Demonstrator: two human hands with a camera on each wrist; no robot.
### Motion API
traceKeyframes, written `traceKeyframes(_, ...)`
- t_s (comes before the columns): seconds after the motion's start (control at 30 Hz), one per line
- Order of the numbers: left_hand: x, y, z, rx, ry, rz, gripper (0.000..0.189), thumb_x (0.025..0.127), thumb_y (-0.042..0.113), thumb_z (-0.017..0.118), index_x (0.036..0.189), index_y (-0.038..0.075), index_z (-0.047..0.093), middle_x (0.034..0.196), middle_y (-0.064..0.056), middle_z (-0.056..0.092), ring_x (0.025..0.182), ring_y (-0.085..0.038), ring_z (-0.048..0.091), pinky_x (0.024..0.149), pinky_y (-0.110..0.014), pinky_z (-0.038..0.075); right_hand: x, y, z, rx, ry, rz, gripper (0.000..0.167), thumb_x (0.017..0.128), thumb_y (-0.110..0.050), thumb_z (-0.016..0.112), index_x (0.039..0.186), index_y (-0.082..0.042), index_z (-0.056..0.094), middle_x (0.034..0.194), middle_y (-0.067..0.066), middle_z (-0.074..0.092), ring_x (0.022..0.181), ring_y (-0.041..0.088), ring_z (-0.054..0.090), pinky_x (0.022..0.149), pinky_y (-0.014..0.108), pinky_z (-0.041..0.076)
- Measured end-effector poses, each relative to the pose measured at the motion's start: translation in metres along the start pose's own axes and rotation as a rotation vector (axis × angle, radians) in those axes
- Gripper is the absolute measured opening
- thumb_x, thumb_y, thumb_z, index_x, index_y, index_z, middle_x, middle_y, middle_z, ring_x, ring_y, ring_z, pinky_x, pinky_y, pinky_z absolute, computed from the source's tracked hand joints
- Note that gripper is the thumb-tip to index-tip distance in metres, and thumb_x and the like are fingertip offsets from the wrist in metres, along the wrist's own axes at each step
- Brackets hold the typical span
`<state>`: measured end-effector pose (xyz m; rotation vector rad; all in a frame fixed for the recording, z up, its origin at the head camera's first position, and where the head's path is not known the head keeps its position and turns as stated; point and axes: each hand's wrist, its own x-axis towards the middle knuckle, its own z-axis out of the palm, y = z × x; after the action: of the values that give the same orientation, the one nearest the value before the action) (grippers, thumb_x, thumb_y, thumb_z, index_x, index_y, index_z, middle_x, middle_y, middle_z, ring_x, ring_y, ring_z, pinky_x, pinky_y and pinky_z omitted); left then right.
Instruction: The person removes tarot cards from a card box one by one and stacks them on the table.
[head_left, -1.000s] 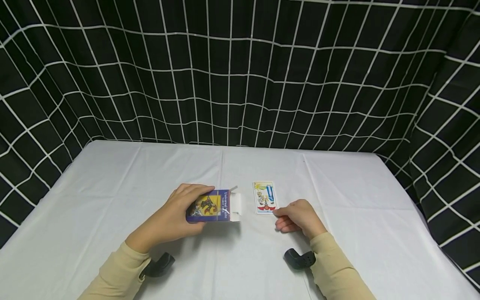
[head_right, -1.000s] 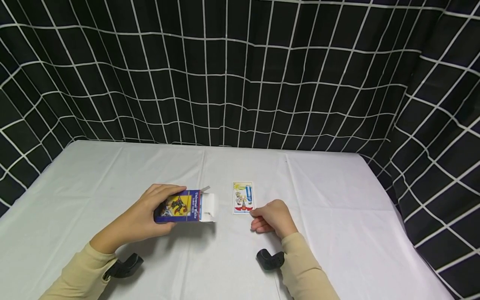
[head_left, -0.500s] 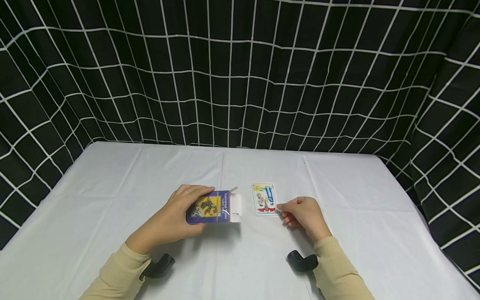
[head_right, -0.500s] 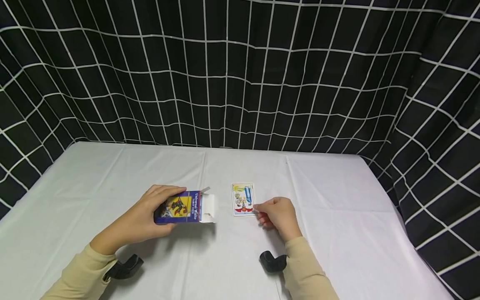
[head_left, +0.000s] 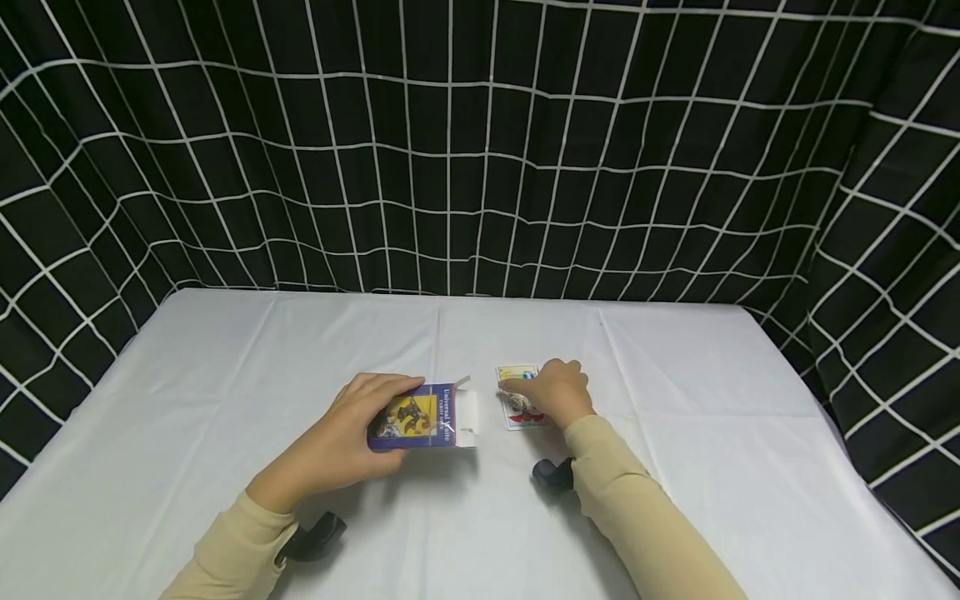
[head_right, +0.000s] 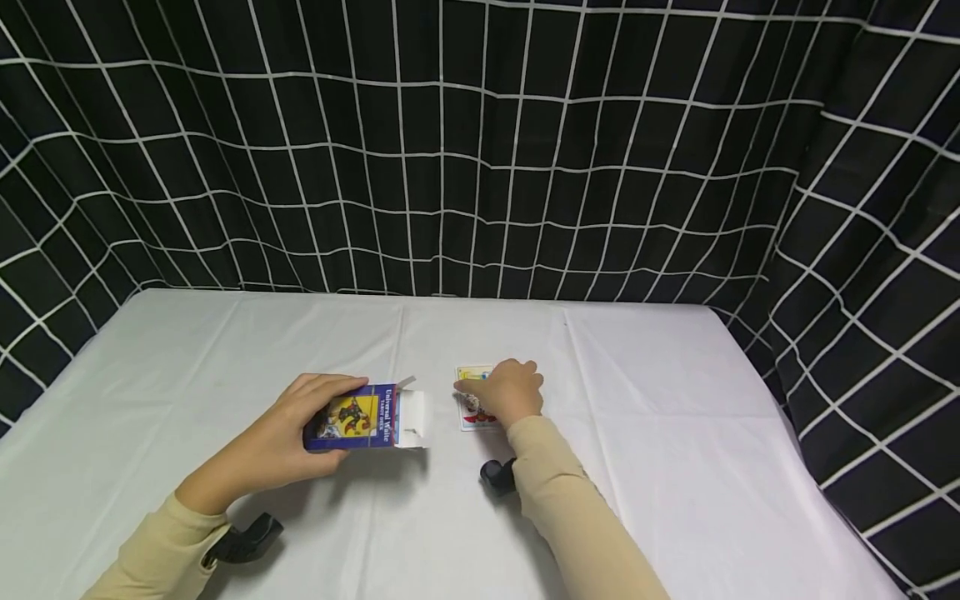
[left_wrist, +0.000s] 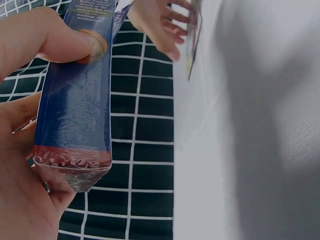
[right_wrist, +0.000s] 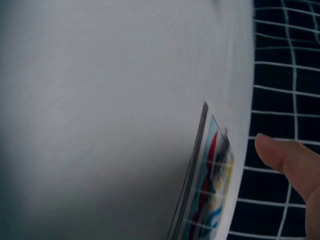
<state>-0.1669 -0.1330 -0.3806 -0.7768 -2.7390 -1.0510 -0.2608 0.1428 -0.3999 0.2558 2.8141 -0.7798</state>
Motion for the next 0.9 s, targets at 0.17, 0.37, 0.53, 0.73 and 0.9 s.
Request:
traceKeyframes(0.17,-0.001,0.0,0.0,0.002,0.004,0.005,0.081,0.068,0.013,0.079,0.144,0.014,0.05,0.141,-0.004,0.057,0.129,-0.023,0.045,0.109,-0.051,0.035,0.004,-0.011,0.012,-0.071,0.066,0.045,0.088,0.078,-0.053,0.074,0.128,0.015,0.05,0.123,0.029,0.047,0.119,0.043,0.046,0.092,0.051,0.051)
traceKeyframes(0.37,0.0,0.0,-0.002,0.002,0.001,-0.001,0.081,0.068,0.014,0.078,0.144,0.014,0.051,0.141,-0.005,0.057,0.129,-0.024,0.045,0.109,-0.051,0.036,0.007,-0.017,0.018,-0.076,0.088,0.08,0.088,0.077,-0.048,0.077,0.131,0.015,0.046,0.123,0.028,0.046,0.119,0.041,0.046,0.092,0.05,0.051)
traceKeyframes(0.53,0.0,0.0,-0.003,0.004,0.003,-0.003,0.08,0.068,0.014,0.078,0.144,0.015,0.051,0.141,-0.004,0.057,0.13,-0.023,0.045,0.109,-0.051,0.036,0.007,-0.018,0.017,-0.055,0.082,0.094,0.083,0.078,-0.043,0.077,0.131,0.014,0.047,0.124,0.028,0.045,0.119,0.041,0.046,0.093,0.05,0.05)
traceKeyframes(0.73,0.0,0.0,-0.003,0.002,0.003,0.005,0.08,0.069,0.015,0.077,0.144,0.014,0.05,0.141,-0.004,0.057,0.13,-0.023,0.045,0.109,-0.051,0.036,0.007,-0.018,0.017,-0.03,0.107,0.081,0.081,0.077,-0.042,0.078,0.128,0.014,0.048,0.123,0.029,0.046,0.118,0.042,0.047,0.093,0.051,0.05)
traceKeyframes(0.9,-0.001,-0.001,-0.002,-0.009,0.001,0.005,0.079,0.07,0.015,0.077,0.144,0.015,0.05,0.142,-0.003,0.056,0.131,-0.023,0.044,0.108,-0.05,0.037,0.007,-0.018,0.017,-0.031,0.119,0.08,0.082,0.077,-0.042,0.078,0.128,0.015,0.048,0.122,0.03,0.047,0.118,0.043,0.048,0.093,0.051,0.051)
